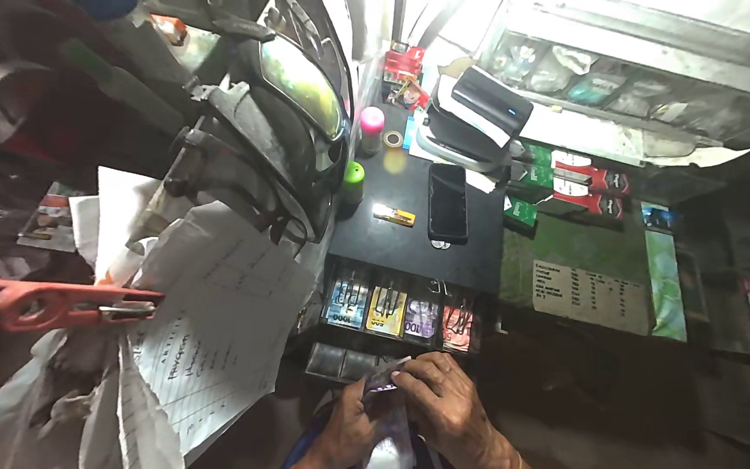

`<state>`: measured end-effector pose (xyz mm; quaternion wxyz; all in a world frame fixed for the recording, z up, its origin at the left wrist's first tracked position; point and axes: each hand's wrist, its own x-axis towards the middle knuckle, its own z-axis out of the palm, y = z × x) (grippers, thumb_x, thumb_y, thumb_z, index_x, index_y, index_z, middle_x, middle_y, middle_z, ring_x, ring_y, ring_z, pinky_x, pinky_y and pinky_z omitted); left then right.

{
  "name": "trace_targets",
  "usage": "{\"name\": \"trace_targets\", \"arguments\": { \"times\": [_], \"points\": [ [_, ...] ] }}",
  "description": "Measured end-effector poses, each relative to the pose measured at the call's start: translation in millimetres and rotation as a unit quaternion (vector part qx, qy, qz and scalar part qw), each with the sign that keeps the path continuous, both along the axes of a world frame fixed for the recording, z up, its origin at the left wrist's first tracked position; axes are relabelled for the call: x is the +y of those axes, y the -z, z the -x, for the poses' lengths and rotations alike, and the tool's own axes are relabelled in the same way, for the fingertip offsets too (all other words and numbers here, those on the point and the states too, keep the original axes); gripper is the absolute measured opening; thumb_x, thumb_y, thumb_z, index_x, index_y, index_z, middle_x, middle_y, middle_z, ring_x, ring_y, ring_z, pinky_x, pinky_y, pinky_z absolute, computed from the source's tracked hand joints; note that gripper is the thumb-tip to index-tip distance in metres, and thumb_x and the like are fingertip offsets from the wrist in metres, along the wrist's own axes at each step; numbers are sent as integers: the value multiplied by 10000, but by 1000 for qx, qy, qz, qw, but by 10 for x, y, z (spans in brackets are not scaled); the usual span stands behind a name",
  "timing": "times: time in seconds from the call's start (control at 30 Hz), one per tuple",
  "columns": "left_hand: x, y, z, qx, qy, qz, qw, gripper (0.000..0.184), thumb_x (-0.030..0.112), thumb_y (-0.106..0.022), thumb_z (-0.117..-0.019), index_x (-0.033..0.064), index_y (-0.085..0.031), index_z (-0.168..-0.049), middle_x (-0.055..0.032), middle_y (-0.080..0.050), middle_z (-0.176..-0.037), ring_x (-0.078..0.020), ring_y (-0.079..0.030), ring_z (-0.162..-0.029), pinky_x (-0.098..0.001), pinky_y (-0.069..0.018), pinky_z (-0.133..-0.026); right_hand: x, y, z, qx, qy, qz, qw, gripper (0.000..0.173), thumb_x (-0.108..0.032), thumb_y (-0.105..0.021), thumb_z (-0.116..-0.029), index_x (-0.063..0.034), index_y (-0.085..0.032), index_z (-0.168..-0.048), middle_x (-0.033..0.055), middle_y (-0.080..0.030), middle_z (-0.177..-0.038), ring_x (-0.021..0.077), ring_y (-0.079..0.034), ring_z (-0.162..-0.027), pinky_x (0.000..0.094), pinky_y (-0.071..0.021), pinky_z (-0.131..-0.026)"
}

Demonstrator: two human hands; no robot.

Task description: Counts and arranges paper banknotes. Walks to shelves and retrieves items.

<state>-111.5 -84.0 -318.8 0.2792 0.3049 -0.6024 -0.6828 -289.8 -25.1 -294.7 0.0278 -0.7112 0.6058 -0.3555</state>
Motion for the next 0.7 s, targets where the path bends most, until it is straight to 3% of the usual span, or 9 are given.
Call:
{"name": "trace_targets", "arguments": {
  "times": [0.2, 0.4, 0.5, 0.57, 0.7],
  "points": [
    [-3, 24, -24, 33, 24, -40, 998, 279, -55, -668, -867, -29, -683, -1144, 20, -758, -1061, -3, -697, -999, -227, -574, -938, -33, -24, 25, -6, 10, 8, 1000, 149, -154, -595, -993, -123, -736, -1029, 67, -728, -991, 199, -679, -992, 302, -551, -902],
    [-1, 0, -42, 10, 44, -80, 996, 183, 15, -634, -940, -2, -704, -1109, 9, -765, -1016, -24, -715, -945, -244, -596, -893, -63, -40, 36, -5, 17, -8, 1000, 168, -176, -615, -1002, -99, -737, -1088, 83, -718, -992, 204, -680, -980, 316, -558, -900],
    [-10, -17, -41, 20, 58, -95, 994, 187, 21, -622, -953, 4, -702, -1121, 20, -763, -1018, -22, -713, -936, -245, -597, -885, -81, -37, 53, -23, 14, -45, 999, 260, -208, -636, -998, -120, -728, -1224, 113, -711, -1159, 239, -662, -1121, 362, -546, -979],
    [-12, -12, -32, 30, 60, -98, 993, 182, 23, -628, -949, 8, -701, -1114, 25, -760, -1010, -22, -710, -927, -246, -595, -879, -81, -28, 75, -32, 3, -50, 998, 256, -209, -614, -1014, -134, -726, -1231, 112, -703, -1232, 246, -646, -1188, 378, -528, -1025],
    [-16, -22, -20, 30, 42, -97, 994, 194, 35, -650, -935, 3, -686, -1123, 14, -764, -1003, -41, -722, -927, -265, -607, -879, -68, 2, 87, -14, 2, -22, 1000, 224, -185, -602, -1019, -123, -736, -1187, 86, -731, -1156, 218, -671, -1115, 341, -534, -998]
  ]
}}
